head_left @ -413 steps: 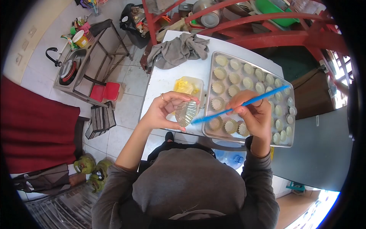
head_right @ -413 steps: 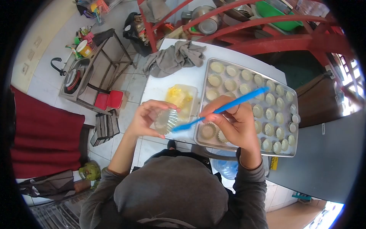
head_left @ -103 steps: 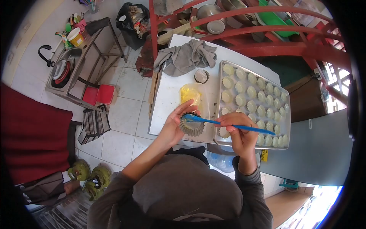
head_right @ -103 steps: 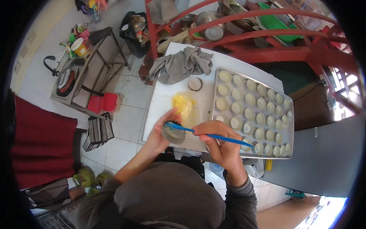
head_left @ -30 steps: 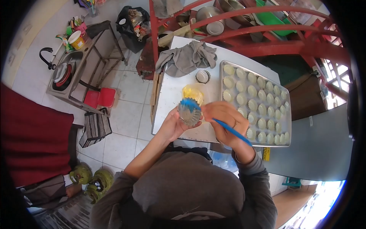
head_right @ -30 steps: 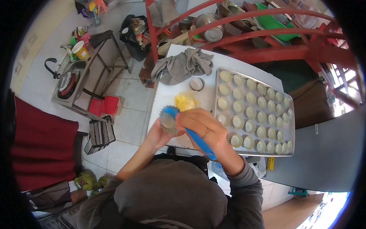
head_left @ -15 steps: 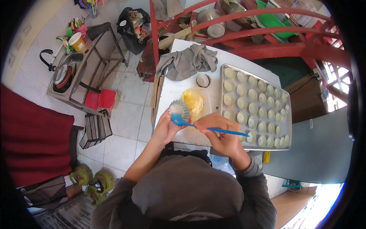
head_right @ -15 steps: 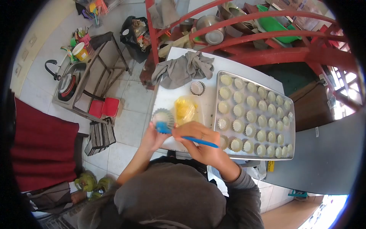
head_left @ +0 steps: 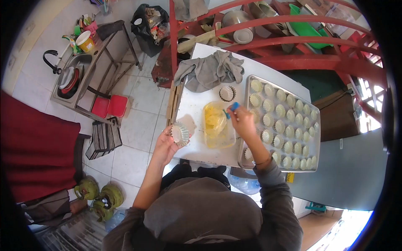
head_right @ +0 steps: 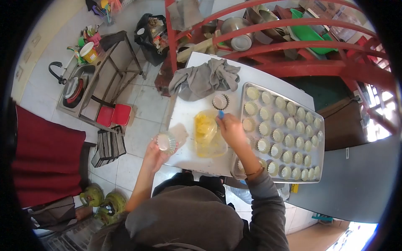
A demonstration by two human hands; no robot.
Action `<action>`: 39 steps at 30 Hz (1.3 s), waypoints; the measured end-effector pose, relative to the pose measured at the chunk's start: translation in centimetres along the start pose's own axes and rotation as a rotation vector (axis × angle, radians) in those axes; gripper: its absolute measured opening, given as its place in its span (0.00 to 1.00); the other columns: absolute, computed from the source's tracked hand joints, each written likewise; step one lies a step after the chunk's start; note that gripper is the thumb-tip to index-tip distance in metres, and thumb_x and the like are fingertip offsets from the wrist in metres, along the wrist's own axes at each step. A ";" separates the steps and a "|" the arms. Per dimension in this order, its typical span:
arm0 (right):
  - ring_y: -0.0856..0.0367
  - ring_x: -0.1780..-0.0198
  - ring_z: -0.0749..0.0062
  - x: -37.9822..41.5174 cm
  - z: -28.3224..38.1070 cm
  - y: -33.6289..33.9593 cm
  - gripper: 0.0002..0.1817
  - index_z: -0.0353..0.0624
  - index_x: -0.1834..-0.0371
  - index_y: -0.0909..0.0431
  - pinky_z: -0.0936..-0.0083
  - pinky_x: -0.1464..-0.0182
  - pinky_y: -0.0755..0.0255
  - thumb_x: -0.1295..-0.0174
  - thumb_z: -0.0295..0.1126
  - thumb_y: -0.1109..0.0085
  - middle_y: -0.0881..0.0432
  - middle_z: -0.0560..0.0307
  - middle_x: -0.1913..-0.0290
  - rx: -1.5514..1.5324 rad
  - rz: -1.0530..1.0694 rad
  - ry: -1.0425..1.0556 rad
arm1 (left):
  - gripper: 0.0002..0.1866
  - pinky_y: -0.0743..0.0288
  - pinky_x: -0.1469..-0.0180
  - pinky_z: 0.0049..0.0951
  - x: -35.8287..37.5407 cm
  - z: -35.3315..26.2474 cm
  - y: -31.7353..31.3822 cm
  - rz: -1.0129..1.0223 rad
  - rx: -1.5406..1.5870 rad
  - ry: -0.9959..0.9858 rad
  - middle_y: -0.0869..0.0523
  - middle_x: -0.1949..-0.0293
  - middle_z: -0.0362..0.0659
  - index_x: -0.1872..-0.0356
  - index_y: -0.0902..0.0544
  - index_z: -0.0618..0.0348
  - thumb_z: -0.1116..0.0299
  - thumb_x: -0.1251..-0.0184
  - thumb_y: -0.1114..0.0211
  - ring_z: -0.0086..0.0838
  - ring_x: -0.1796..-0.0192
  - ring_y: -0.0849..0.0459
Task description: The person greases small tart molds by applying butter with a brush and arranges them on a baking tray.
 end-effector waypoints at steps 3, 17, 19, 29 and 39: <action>0.22 0.71 0.50 -0.1 0.0 -0.6 0.05 0.34 0.72 0.23 0.65 0.69 0.26 0.43 0.26 0.39 0.20 0.47 0.70 -0.052 -0.063 -0.042 | 0.37 0.28 0.40 0.45 0.2 -0.1 -0.5 -0.058 -0.060 0.026 0.27 0.43 0.52 0.39 0.37 0.63 0.55 0.44 0.30 0.47 0.41 0.25; 0.17 0.62 0.72 -0.7 3.8 8.5 0.08 0.30 0.65 0.22 0.78 0.59 0.19 0.35 0.26 0.45 0.18 0.54 0.65 -0.863 -0.427 -0.435 | 0.37 0.34 0.37 0.50 -2.4 0.2 -4.9 0.055 0.000 0.149 0.30 0.38 0.53 0.35 0.40 0.61 0.55 0.40 0.34 0.44 0.37 0.29; 0.18 0.62 0.72 0.4 6.5 9.5 0.06 0.29 0.64 0.22 0.79 0.59 0.19 0.35 0.23 0.45 0.18 0.54 0.64 -0.950 -0.375 -0.449 | 0.38 0.35 0.36 0.51 -2.8 0.9 -6.5 0.052 -0.028 0.159 0.30 0.38 0.52 0.34 0.40 0.60 0.53 0.40 0.34 0.42 0.36 0.29; 0.17 0.64 0.58 3.5 11.9 8.8 0.08 0.33 0.68 0.21 0.70 0.59 0.23 0.51 0.15 0.36 0.17 0.48 0.65 -0.387 -0.126 0.253 | 0.38 0.32 0.36 0.51 -3.1 4.1 -8.1 0.166 0.161 0.151 0.27 0.42 0.51 0.34 0.42 0.61 0.48 0.38 0.39 0.43 0.41 0.24; 0.17 0.64 0.60 4.7 12.3 9.9 0.06 0.32 0.67 0.22 0.73 0.60 0.24 0.48 0.15 0.39 0.16 0.48 0.65 -0.635 -0.094 -0.043 | 0.48 0.31 0.36 0.46 -3.0 4.4 -8.2 0.254 0.032 0.256 0.25 0.44 0.50 0.36 0.39 0.62 0.39 0.50 0.32 0.41 0.42 0.23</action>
Point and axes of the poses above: each hand's wrist, its own x-axis away from the middle knuckle, its own y-axis out of the back of the hand, z = x × y, the point moved 1 cm from there along -x, towards the middle knuckle
